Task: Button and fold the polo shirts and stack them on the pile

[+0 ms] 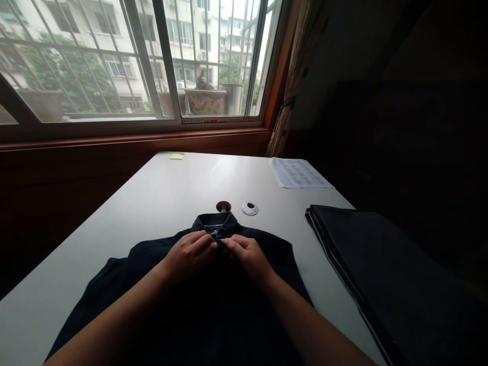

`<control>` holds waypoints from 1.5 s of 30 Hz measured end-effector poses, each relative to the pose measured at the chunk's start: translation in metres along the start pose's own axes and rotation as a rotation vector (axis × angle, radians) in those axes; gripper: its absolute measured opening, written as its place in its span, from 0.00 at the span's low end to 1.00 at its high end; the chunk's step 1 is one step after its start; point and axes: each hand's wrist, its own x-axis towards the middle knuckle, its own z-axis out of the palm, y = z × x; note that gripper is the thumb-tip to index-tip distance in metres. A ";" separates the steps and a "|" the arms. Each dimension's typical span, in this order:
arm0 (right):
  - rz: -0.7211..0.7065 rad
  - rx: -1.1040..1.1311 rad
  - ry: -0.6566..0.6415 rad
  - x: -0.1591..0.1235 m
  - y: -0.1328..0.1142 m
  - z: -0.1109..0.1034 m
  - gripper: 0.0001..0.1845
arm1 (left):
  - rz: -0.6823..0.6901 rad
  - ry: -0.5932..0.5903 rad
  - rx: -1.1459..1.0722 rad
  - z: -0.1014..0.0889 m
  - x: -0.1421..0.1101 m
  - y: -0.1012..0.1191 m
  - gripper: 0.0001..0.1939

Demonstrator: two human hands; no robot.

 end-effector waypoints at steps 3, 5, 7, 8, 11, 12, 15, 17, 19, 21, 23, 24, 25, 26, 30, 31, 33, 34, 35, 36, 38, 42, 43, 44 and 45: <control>0.040 0.041 -0.027 0.001 0.002 0.000 0.16 | -0.011 0.009 0.006 0.000 0.000 0.001 0.10; 0.070 0.054 -0.029 0.001 0.004 -0.001 0.15 | -0.014 0.010 -0.001 -0.001 0.001 0.001 0.10; 0.109 0.075 -0.022 0.001 0.007 -0.001 0.16 | -0.013 0.011 -0.012 -0.003 0.002 0.002 0.10; 0.125 0.089 -0.019 0.001 0.008 -0.001 0.17 | -0.012 0.014 -0.012 -0.003 0.003 0.002 0.11; 0.133 0.117 -0.020 0.001 0.009 -0.001 0.17 | -0.005 0.018 -0.012 -0.004 0.004 0.002 0.11; 0.127 0.120 -0.022 0.001 0.009 -0.001 0.17 | -0.005 0.017 -0.014 -0.004 0.004 0.002 0.11; 0.117 0.110 -0.026 0.001 0.008 -0.001 0.17 | -0.006 0.018 -0.017 -0.003 0.002 0.002 0.10; 0.122 0.099 -0.030 0.001 0.006 0.000 0.17 | -0.010 0.020 -0.010 -0.003 0.002 0.001 0.11; 0.116 0.087 -0.033 0.001 0.005 0.001 0.18 | -0.013 0.021 -0.006 -0.002 0.001 0.001 0.11; 0.073 0.045 -0.021 0.002 0.005 0.002 0.17 | -0.013 0.022 -0.007 -0.002 0.001 0.000 0.10; 0.033 0.010 -0.007 0.002 0.005 0.003 0.16 | -0.011 0.020 -0.004 -0.002 0.001 0.000 0.10; 0.028 0.013 -0.009 0.002 0.006 0.004 0.16 | -0.011 0.017 -0.002 -0.002 0.001 0.000 0.10; 0.035 0.030 -0.019 0.002 0.006 0.004 0.16 | -0.013 0.015 0.001 -0.002 0.001 0.000 0.11; 0.050 0.057 -0.032 0.002 0.007 0.005 0.16 | -0.017 0.014 0.001 -0.002 0.001 0.000 0.11; 0.081 0.112 -0.047 0.001 0.010 0.005 0.16 | -0.048 0.039 -0.070 0.001 0.000 0.000 0.09; 0.086 0.114 -0.040 0.001 0.010 0.004 0.17 | -0.061 0.053 -0.107 0.001 0.000 0.000 0.07; 0.094 0.112 -0.024 0.000 0.010 0.004 0.17 | -0.102 0.077 -0.195 0.004 -0.002 -0.001 0.04; 0.097 0.111 -0.018 0.000 0.010 0.003 0.17 | -0.130 0.080 -0.242 0.005 -0.003 -0.001 0.04; 0.099 0.110 -0.013 0.000 0.009 0.003 0.17 | -0.162 0.076 -0.291 0.006 -0.004 -0.002 0.03; 0.100 0.110 -0.009 0.000 0.009 0.004 0.18 | -0.196 0.067 -0.339 0.008 -0.005 -0.002 0.03; 0.096 0.104 0.006 0.000 0.008 0.004 0.18 | -0.269 0.060 -0.422 0.010 -0.007 -0.003 0.04; 0.072 0.066 0.041 -0.001 0.009 0.006 0.16 | -0.414 0.071 -0.499 0.011 -0.008 -0.002 0.02; 0.067 0.054 0.045 -0.002 0.010 0.007 0.16 | -0.444 0.065 -0.510 0.010 -0.007 -0.001 0.02; 0.062 0.040 0.050 -0.002 0.011 0.007 0.16 | -0.470 0.051 -0.524 0.009 -0.006 0.000 0.01; 0.057 0.024 0.058 -0.002 0.011 0.007 0.15 | -0.494 0.037 -0.541 0.008 -0.005 0.001 0.02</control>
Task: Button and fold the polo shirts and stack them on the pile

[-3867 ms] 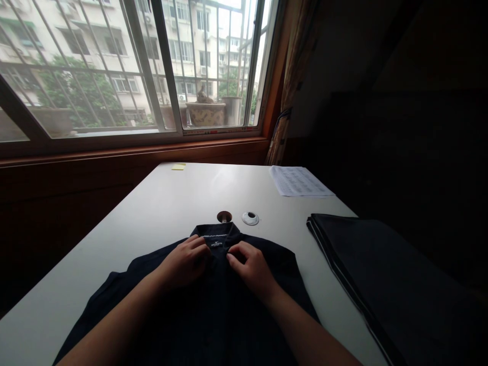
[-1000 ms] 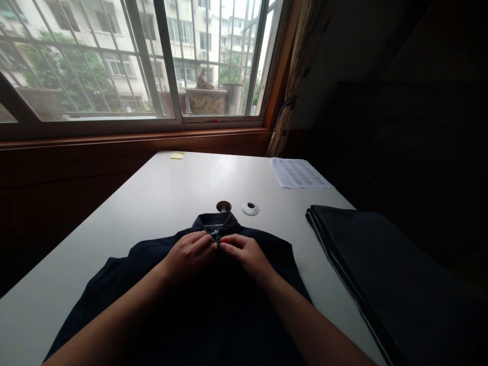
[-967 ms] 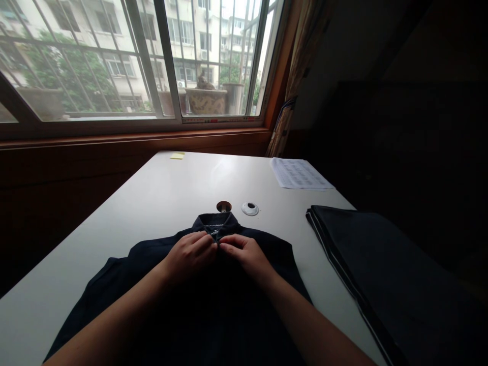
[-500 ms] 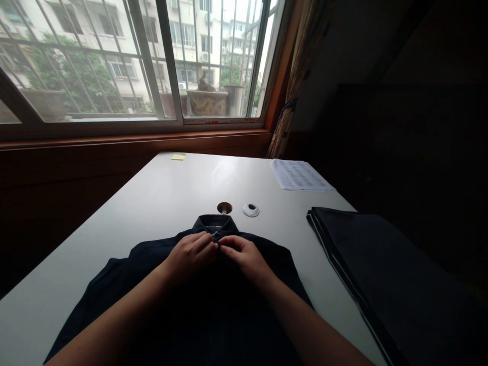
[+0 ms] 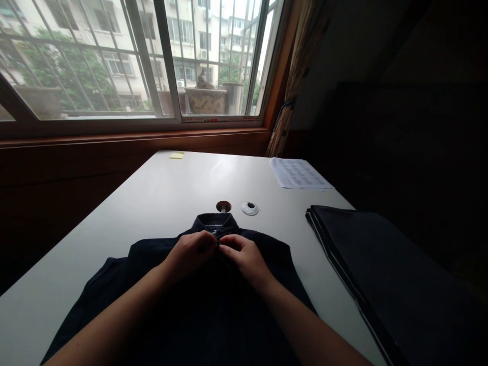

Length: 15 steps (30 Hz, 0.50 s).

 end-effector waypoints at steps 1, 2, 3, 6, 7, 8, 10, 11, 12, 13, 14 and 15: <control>-0.008 -0.017 0.008 0.000 0.000 0.000 0.15 | -0.023 -0.009 -0.018 -0.001 0.001 0.002 0.02; -0.018 -0.035 0.016 0.000 0.000 0.000 0.15 | -0.043 -0.020 -0.039 -0.002 0.001 0.004 0.02; -0.030 -0.052 0.025 0.000 0.000 0.000 0.14 | -0.061 -0.032 -0.064 -0.003 0.002 0.006 0.03; -0.061 -0.095 0.041 -0.001 -0.002 0.001 0.12 | -0.115 -0.067 -0.132 -0.005 0.003 0.010 0.05; -0.071 -0.111 0.046 -0.001 -0.003 0.002 0.12 | -0.140 -0.083 -0.155 -0.006 0.003 0.010 0.05; -0.080 -0.129 0.055 -0.002 -0.003 0.002 0.11 | -0.165 -0.099 -0.180 -0.006 0.003 0.009 0.07; -0.103 -0.167 0.070 -0.003 -0.003 0.003 0.11 | -0.213 -0.112 -0.227 -0.004 0.003 0.006 0.09; -0.117 -0.185 0.078 -0.003 -0.003 0.003 0.10 | -0.234 -0.111 -0.246 -0.003 0.003 0.005 0.10; -0.130 -0.201 0.083 -0.003 -0.003 0.004 0.10 | -0.254 -0.106 -0.261 -0.002 0.003 0.003 0.11; -0.140 -0.213 0.085 -0.003 -0.003 0.004 0.10 | -0.273 -0.100 -0.274 -0.001 0.003 0.002 0.12; -0.149 -0.224 0.087 -0.003 -0.002 0.004 0.10 | -0.289 -0.096 -0.288 -0.001 0.003 0.001 0.12; -0.156 -0.234 0.088 -0.003 -0.002 0.005 0.09 | -0.304 -0.094 -0.301 0.000 0.003 0.001 0.12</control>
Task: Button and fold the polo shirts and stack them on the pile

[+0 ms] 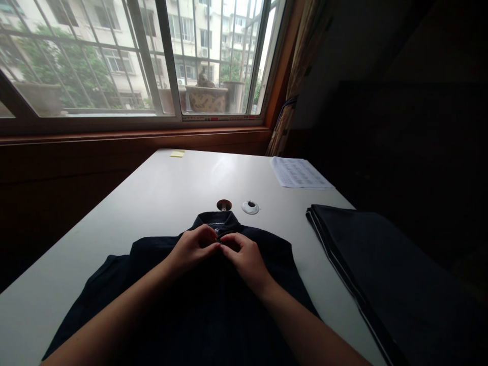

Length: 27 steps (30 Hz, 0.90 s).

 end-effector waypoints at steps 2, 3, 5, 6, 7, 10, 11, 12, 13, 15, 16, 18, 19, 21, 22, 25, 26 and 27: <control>-0.009 -0.013 0.004 0.000 0.000 0.000 0.09 | -0.020 0.001 -0.021 0.001 0.001 0.000 0.11; -0.011 -0.014 0.005 0.000 -0.001 0.000 0.08 | -0.025 0.005 -0.023 0.001 0.001 0.001 0.10; -0.013 -0.014 0.006 0.000 -0.002 0.001 0.08 | -0.031 0.015 -0.018 0.002 0.001 0.002 0.09; -0.014 -0.015 0.005 0.000 -0.002 0.001 0.07 | -0.034 0.019 -0.016 0.003 0.002 0.002 0.08; -0.016 -0.015 0.005 0.000 -0.002 0.001 0.07 | -0.035 0.023 -0.015 0.003 0.002 0.002 0.08; -0.022 -0.021 0.006 -0.001 -0.004 0.001 0.07 | -0.038 0.024 -0.020 0.004 0.003 0.000 0.07; -0.021 -0.022 0.006 -0.001 -0.004 0.001 0.07 | -0.039 0.023 -0.025 0.004 0.003 -0.001 0.07; -0.017 -0.021 0.006 -0.001 -0.004 0.001 0.07 | -0.039 0.021 -0.031 0.005 0.003 -0.002 0.07; -0.012 -0.020 0.004 -0.001 -0.004 0.001 0.07 | -0.041 0.020 -0.039 0.005 0.003 -0.002 0.07; 0.002 -0.013 -0.001 -0.001 -0.005 0.001 0.06 | -0.043 0.015 -0.057 0.004 0.002 -0.002 0.06; 0.010 -0.011 -0.003 -0.001 -0.004 0.001 0.06 | -0.045 0.012 -0.067 0.004 0.002 -0.002 0.06; 0.025 -0.010 -0.006 -0.001 -0.004 0.001 0.05 | -0.047 0.008 -0.089 0.004 0.002 -0.002 0.06; 0.031 -0.010 -0.007 -0.001 -0.003 0.001 0.05 | -0.047 0.007 -0.100 0.004 0.002 -0.002 0.06; 0.031 -0.011 -0.007 -0.001 -0.002 0.001 0.05 | -0.043 0.007 -0.115 0.004 0.002 -0.002 0.06; 0.029 -0.011 -0.007 -0.001 -0.001 0.001 0.05 | -0.044 0.004 -0.119 0.004 0.002 -0.003 0.07; 0.019 -0.014 -0.008 0.000 0.001 0.001 0.06 | -0.051 -0.006 -0.119 0.004 0.003 -0.004 0.07; 0.018 -0.017 -0.008 0.000 0.000 0.001 0.06 | -0.053 -0.008 -0.113 0.004 0.003 -0.004 0.07; 0.016 -0.021 -0.008 0.000 0.000 0.001 0.06 | -0.056 -0.011 -0.104 0.004 0.003 -0.004 0.07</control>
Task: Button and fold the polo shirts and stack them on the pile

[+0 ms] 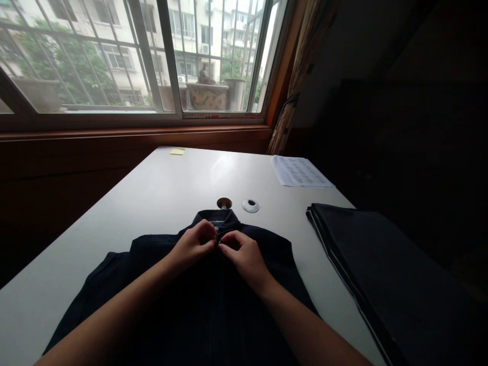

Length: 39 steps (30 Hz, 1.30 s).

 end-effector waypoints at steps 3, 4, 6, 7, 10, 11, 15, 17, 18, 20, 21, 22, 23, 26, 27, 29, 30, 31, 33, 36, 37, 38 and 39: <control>-0.013 -0.023 0.002 0.000 -0.001 -0.001 0.05 | -0.007 -0.001 0.045 -0.001 0.000 0.000 0.07; -0.021 -0.031 0.003 0.000 -0.002 -0.001 0.05 | -0.012 0.001 0.055 -0.001 -0.001 0.000 0.08; -0.033 -0.041 0.002 -0.001 -0.002 0.000 0.05 | -0.021 0.011 0.064 -0.001 -0.001 0.000 0.09; -0.039 -0.043 -0.001 -0.001 -0.001 0.000 0.05 | -0.026 0.017 0.065 -0.001 -0.001 -0.001 0.10; -0.052 -0.051 -0.005 -0.001 0.000 0.001 0.04 | -0.039 0.023 0.069 0.001 -0.001 -0.002 0.10; -0.057 -0.055 -0.004 -0.001 0.000 0.002 0.04 | -0.041 0.025 0.072 0.001 -0.001 -0.003 0.10; -0.073 -0.059 -0.002 -0.002 -0.001 0.003 0.03 | -0.042 0.030 0.083 0.003 0.001 -0.003 0.09; -0.072 -0.053 0.000 -0.002 -0.001 0.003 0.03 | -0.043 0.035 0.086 0.003 0.002 -0.003 0.09; -0.071 -0.050 0.001 -0.002 -0.002 0.003 0.03 | -0.043 0.036 0.085 0.003 0.002 -0.004 0.08; -0.071 -0.044 0.001 -0.002 -0.002 0.003 0.03 | -0.043 0.036 0.081 0.003 0.002 -0.004 0.08; -0.071 -0.040 0.000 -0.002 -0.002 0.003 0.03 | -0.043 0.035 0.077 0.003 0.002 -0.004 0.08; -0.072 -0.038 0.000 -0.002 -0.002 0.003 0.03 | -0.043 0.034 0.072 0.003 0.001 -0.005 0.08; -0.072 -0.038 0.000 -0.002 -0.002 0.003 0.03 | -0.043 0.033 0.068 0.003 0.001 -0.005 0.08; -0.073 -0.041 0.005 -0.002 -0.002 0.003 0.03 | -0.041 0.032 0.055 0.003 0.001 -0.005 0.09; -0.073 -0.045 0.008 -0.002 -0.002 0.003 0.03 | -0.041 0.032 0.049 0.003 0.001 -0.006 0.09; -0.081 -0.060 0.020 -0.002 -0.002 0.003 0.03 | -0.039 0.032 0.038 0.003 0.001 -0.007 0.08; -0.091 -0.072 0.027 -0.002 -0.003 0.003 0.03 | -0.036 0.032 0.033 0.003 0.001 -0.007 0.08; -0.104 -0.086 0.034 -0.002 -0.003 0.003 0.03 | -0.033 0.030 0.029 0.002 0.001 -0.007 0.08; -0.130 -0.116 0.047 -0.002 -0.002 0.003 0.04 | -0.024 0.027 0.020 0.002 0.001 -0.006 0.08; -0.136 -0.138 0.056 -0.002 -0.001 0.002 0.04 | -0.010 0.021 0.012 0.001 0.000 -0.005 0.08; -0.130 -0.136 0.056 -0.002 -0.001 0.002 0.04 | -0.007 0.019 0.010 0.001 0.000 -0.004 0.08; -0.124 -0.133 0.053 -0.002 -0.001 0.002 0.04 | -0.004 0.016 0.007 0.001 0.000 -0.004 0.08; -0.121 -0.132 0.049 -0.003 -0.001 0.003 0.04 | -0.004 0.013 0.005 0.001 -0.001 -0.004 0.09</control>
